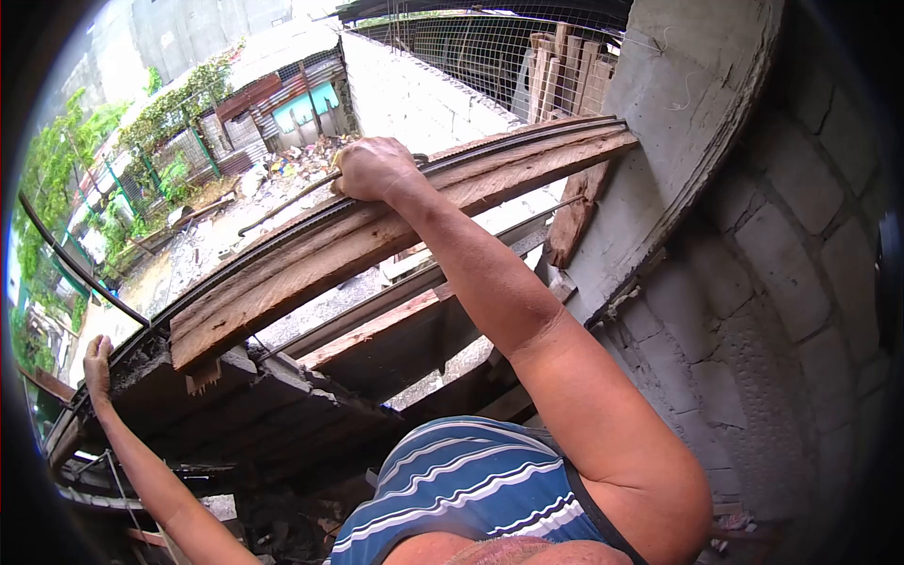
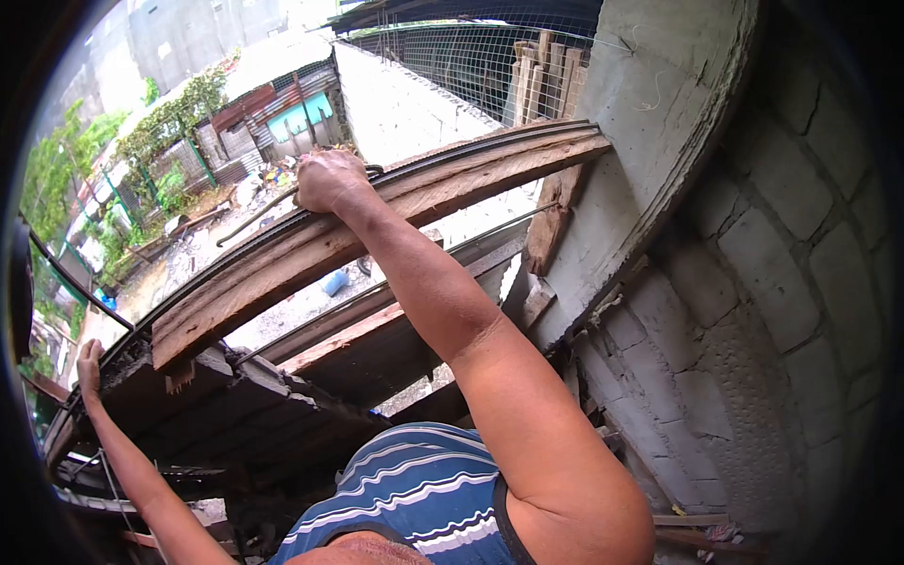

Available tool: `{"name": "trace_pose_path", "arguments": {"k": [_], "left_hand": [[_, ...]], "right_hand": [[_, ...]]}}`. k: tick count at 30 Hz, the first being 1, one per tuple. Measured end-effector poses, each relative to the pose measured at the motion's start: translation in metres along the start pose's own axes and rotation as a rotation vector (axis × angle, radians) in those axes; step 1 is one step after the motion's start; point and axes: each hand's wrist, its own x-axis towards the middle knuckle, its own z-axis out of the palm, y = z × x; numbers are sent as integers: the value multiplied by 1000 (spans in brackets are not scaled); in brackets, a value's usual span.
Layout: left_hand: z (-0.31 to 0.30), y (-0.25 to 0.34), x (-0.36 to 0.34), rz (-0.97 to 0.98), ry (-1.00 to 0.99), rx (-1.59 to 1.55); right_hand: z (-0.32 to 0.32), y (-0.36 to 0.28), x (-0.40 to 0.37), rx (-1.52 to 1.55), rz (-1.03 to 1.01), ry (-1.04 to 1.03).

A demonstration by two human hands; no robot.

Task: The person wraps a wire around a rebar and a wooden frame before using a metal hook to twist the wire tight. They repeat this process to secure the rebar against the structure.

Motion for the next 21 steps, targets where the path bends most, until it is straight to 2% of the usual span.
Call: {"name": "trace_pose_path", "arguments": {"k": [10,16,18,21], "left_hand": [[0,1,0,-10,-4,-14],[-1,7,-3,-8,-18,30],[-1,8,-4,-7,-16,32],[3,10,-7,6,44,-2]], "right_hand": [[1,0,-1,9,-15,24],[-8,-3,-4,9,13,-59],[-1,-1,-1,-3,-12,17],[2,1,0,-1,-13,20]]}}
